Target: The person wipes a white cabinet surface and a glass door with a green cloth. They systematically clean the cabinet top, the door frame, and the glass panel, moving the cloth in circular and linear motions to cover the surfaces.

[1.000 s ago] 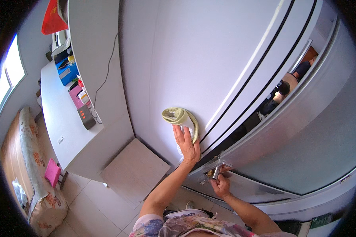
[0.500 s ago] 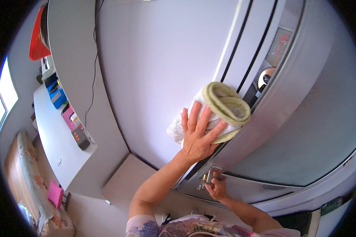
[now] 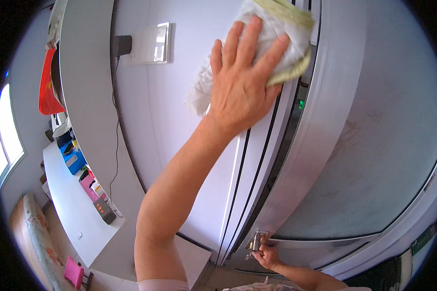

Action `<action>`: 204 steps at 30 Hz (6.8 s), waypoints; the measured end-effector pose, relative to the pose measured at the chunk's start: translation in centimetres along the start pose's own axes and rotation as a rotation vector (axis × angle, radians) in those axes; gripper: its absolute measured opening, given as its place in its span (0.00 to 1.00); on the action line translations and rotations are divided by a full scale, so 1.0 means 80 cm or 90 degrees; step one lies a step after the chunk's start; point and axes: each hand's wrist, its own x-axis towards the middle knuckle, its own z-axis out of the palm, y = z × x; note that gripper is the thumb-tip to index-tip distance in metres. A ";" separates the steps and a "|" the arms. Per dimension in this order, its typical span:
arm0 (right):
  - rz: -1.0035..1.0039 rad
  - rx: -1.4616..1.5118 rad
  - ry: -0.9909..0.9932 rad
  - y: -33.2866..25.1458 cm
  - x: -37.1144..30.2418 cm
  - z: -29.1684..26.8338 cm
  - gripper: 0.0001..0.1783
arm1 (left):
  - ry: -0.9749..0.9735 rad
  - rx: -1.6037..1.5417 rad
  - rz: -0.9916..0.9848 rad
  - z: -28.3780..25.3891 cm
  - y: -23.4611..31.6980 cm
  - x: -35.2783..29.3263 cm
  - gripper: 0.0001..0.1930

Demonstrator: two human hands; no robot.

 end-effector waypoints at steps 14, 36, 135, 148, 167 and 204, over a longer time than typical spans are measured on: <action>0.035 -0.028 -0.028 -0.002 -0.003 -0.001 0.18 | 0.052 0.017 -0.030 0.011 -0.029 0.016 0.27; 0.020 0.075 -0.038 -0.004 -0.003 0.001 0.19 | 0.044 0.086 -0.121 -0.006 -0.103 -0.173 0.27; 0.125 -0.009 0.059 0.011 -0.003 0.036 0.14 | 0.275 -0.355 -1.430 -0.006 0.060 -0.596 0.30; 0.123 0.000 0.028 0.014 -0.008 0.029 0.07 | 0.196 -0.130 -1.125 0.000 0.011 -0.591 0.31; 0.136 0.008 0.019 0.019 -0.007 0.029 0.14 | -0.025 -0.369 -0.786 0.013 0.159 -0.555 0.25; 0.176 -0.006 0.001 0.031 -0.013 0.030 0.13 | 0.187 -0.152 -1.361 0.032 0.091 -0.690 0.30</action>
